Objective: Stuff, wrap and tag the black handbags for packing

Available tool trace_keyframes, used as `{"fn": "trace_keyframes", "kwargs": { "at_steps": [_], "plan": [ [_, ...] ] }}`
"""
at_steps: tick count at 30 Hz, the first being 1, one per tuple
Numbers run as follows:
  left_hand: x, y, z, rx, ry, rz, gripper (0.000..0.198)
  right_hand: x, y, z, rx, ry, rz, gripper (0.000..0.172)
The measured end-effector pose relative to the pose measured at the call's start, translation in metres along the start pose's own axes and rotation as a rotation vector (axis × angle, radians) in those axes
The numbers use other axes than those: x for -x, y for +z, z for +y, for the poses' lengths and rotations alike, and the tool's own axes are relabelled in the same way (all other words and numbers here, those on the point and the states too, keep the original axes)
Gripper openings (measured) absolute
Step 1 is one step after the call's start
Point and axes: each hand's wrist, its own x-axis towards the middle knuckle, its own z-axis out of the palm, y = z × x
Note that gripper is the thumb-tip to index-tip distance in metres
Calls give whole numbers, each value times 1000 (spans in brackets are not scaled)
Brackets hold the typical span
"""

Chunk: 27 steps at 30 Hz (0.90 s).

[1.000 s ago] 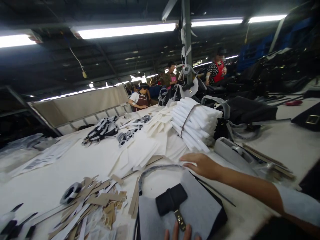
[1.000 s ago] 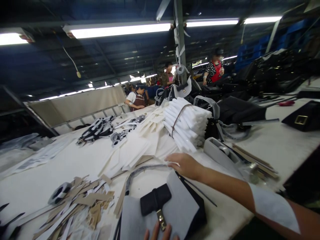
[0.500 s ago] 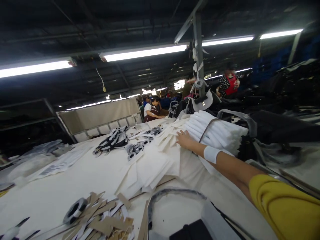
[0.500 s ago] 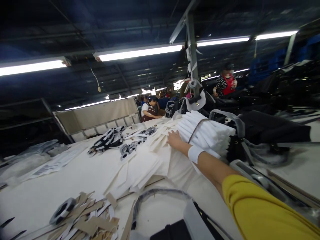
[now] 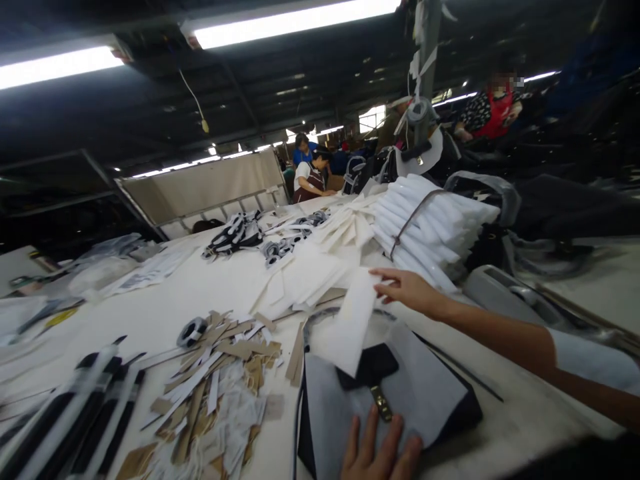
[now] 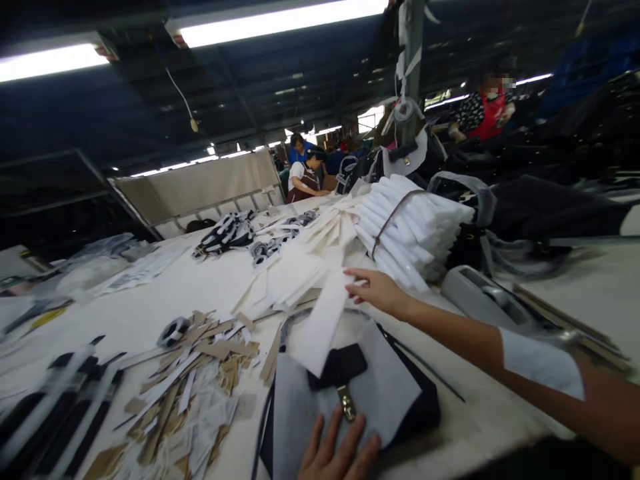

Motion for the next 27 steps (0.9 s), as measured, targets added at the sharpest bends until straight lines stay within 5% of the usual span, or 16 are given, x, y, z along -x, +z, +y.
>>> {"fn": "trace_keyframes", "kwargs": {
  "at_steps": [3, 8, 10, 14, 16, 20, 25, 27],
  "plan": [
    [-16, -12, -4, 53, 5, -81, 31, 27, 11, 13, 132, 14, -156, 29],
    [-30, -34, -7, 98, 10, -250, 35, 37, 3, -5, 383, 34, -145, 28],
    [-31, -37, -6, 110, -17, -281, 36, 33, 3, -16, 401, -92, -213, 38],
    [-27, -36, -3, 112, -25, -315, 38, 24, 23, -16, 300, -504, -564, 75],
    [-25, -35, -3, 106, -10, -331, 40, 20, 35, -9, 258, -545, -630, 76],
    [-23, -36, -4, 98, -8, -386, 45, 24, 32, -10, 282, -460, -547, 57],
    [-24, -41, -5, 119, -11, -449, 50, 65, -2, -60, 435, -466, -178, 56],
    [-25, -43, -4, 137, -28, -471, 52, 87, -4, -76, 456, -499, -126, 51]
  ]
}}
